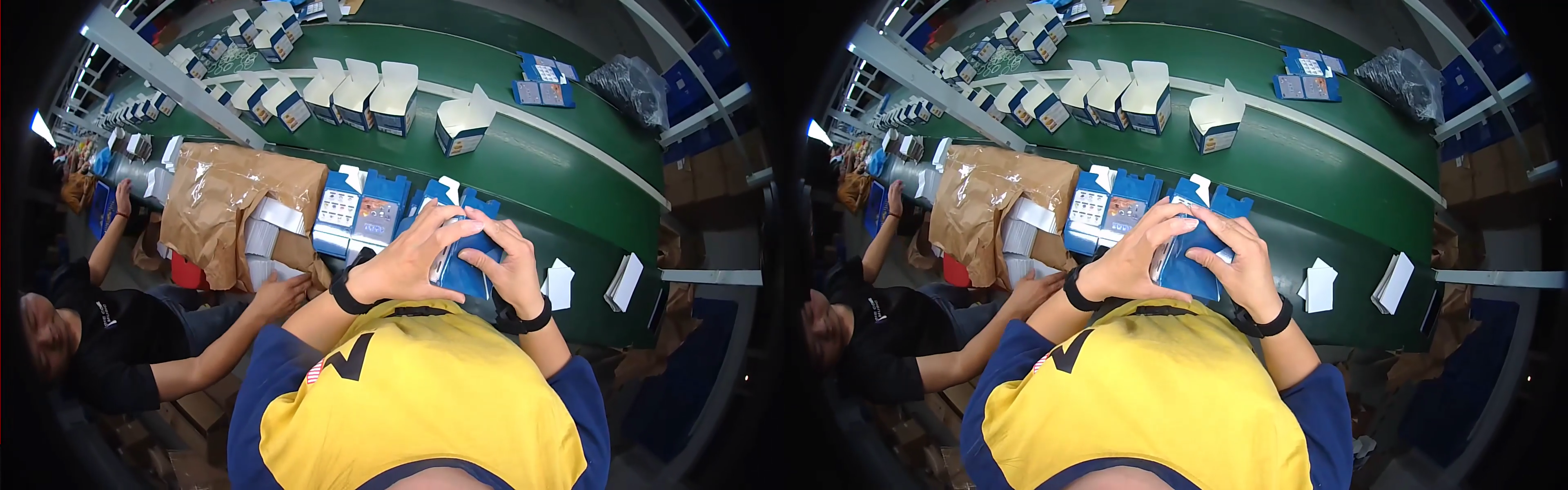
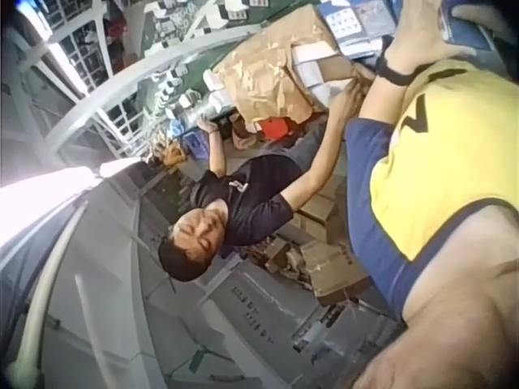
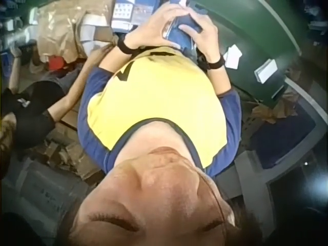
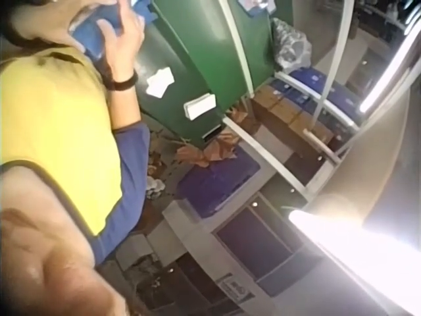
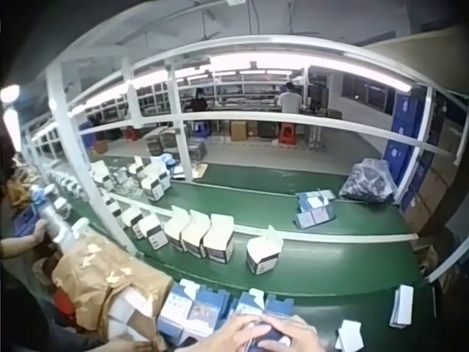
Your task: The person folds blue cardboard boxes by hand, inserts white paper cards into each box, and places the finished boxes onto a green conveyor belt.
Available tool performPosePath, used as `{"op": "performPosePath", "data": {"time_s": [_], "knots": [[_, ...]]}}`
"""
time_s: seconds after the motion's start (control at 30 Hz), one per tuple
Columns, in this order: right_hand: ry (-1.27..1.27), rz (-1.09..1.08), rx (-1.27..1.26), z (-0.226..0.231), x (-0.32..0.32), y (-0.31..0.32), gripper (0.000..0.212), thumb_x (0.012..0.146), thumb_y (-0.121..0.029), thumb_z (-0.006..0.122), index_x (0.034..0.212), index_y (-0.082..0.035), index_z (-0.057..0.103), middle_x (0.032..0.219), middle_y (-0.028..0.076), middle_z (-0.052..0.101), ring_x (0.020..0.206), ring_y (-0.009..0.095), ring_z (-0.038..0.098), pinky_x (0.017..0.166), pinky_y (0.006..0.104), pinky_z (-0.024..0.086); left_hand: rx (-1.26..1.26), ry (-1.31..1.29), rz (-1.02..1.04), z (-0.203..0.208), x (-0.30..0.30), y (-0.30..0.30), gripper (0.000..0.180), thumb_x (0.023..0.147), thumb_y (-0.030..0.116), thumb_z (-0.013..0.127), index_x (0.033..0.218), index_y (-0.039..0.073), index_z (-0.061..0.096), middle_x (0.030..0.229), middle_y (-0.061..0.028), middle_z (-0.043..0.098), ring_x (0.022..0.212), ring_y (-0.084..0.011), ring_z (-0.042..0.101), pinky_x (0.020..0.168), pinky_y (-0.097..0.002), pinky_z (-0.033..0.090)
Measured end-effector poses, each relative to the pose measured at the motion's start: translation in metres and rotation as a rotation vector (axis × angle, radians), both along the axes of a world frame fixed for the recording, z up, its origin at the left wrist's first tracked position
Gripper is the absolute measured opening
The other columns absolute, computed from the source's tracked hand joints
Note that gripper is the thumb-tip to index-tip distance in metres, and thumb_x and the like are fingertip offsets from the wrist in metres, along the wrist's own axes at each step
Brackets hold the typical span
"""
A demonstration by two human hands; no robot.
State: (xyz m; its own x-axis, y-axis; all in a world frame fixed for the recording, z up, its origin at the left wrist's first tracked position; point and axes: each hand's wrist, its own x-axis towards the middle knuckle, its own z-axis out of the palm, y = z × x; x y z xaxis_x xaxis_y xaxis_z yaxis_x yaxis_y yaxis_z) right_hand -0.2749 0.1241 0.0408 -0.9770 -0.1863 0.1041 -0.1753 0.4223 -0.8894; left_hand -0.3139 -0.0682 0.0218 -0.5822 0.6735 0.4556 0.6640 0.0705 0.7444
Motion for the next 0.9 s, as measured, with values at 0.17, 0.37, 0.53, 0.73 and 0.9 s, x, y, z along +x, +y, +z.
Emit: {"op": "performPosePath", "data": {"time_s": [0.17, 0.37, 0.53, 0.73, 0.9], "knots": [[-0.186, -0.027, -0.225, -0.003, 0.005, 0.009, 0.054, 0.083, -0.035, 0.063, 0.125, -0.003, 0.051, 0.120, 0.014, 0.056, 0.108, 0.024, 0.051, 0.094, 0.0341, 0.039, 0.183, -0.122, -0.113, -0.004, -0.001, 0.002, 0.102, 0.057, 0.031, 0.085, 0.136, 0.009, 0.024, 0.135, -0.0172, 0.031, 0.121, -0.0382, 0.037, 0.104, -0.0535, 0.023], [-0.025, -0.267, -0.811, -0.004, 0.014, -0.019, 0.085, 0.084, -0.065, 0.042, 0.142, -0.007, 0.022, 0.142, 0.017, 0.030, 0.130, 0.027, 0.031, 0.107, 0.0390, 0.025, 0.350, -0.303, 0.067, -0.004, 0.012, 0.034, 0.106, 0.060, 0.035, 0.083, 0.138, 0.004, 0.018, 0.138, -0.0189, 0.028, 0.129, -0.0380, 0.028, 0.107, -0.0521, 0.016], [-0.049, -0.173, -0.834, -0.028, 0.014, -0.008, 0.095, 0.080, -0.072, 0.037, 0.145, -0.010, 0.006, 0.147, 0.015, 0.016, 0.136, 0.027, 0.017, 0.111, 0.0416, 0.016, 0.297, -0.238, 0.128, -0.010, 0.011, 0.037, 0.106, 0.063, 0.036, 0.080, 0.140, 0.005, 0.015, 0.142, -0.0197, 0.023, 0.136, -0.0364, 0.016, 0.109, -0.0520, 0.011], [-0.642, -0.269, -0.982, -0.056, 0.010, 0.042, 0.083, 0.083, -0.060, 0.049, 0.142, -0.009, 0.021, 0.136, 0.017, 0.039, 0.124, 0.028, 0.041, 0.102, 0.0419, 0.035, 0.138, -0.007, -0.064, -0.036, 0.005, 0.029, 0.101, 0.066, 0.024, 0.077, 0.142, 0.008, 0.012, 0.148, -0.0169, 0.016, 0.137, -0.0336, 0.014, 0.109, -0.0531, 0.012], [-0.859, 0.025, -0.869, -0.077, -0.017, 0.096, 0.085, 0.080, -0.033, 0.065, 0.144, -0.010, 0.014, 0.137, 0.011, 0.035, 0.120, 0.023, 0.044, 0.099, 0.0379, 0.039, -0.093, 0.520, -0.010, -0.064, -0.013, 0.020, 0.084, 0.069, 0.010, 0.071, 0.139, 0.011, 0.024, 0.144, -0.0141, 0.027, 0.135, -0.0336, 0.023, 0.108, -0.0524, 0.020]]}}
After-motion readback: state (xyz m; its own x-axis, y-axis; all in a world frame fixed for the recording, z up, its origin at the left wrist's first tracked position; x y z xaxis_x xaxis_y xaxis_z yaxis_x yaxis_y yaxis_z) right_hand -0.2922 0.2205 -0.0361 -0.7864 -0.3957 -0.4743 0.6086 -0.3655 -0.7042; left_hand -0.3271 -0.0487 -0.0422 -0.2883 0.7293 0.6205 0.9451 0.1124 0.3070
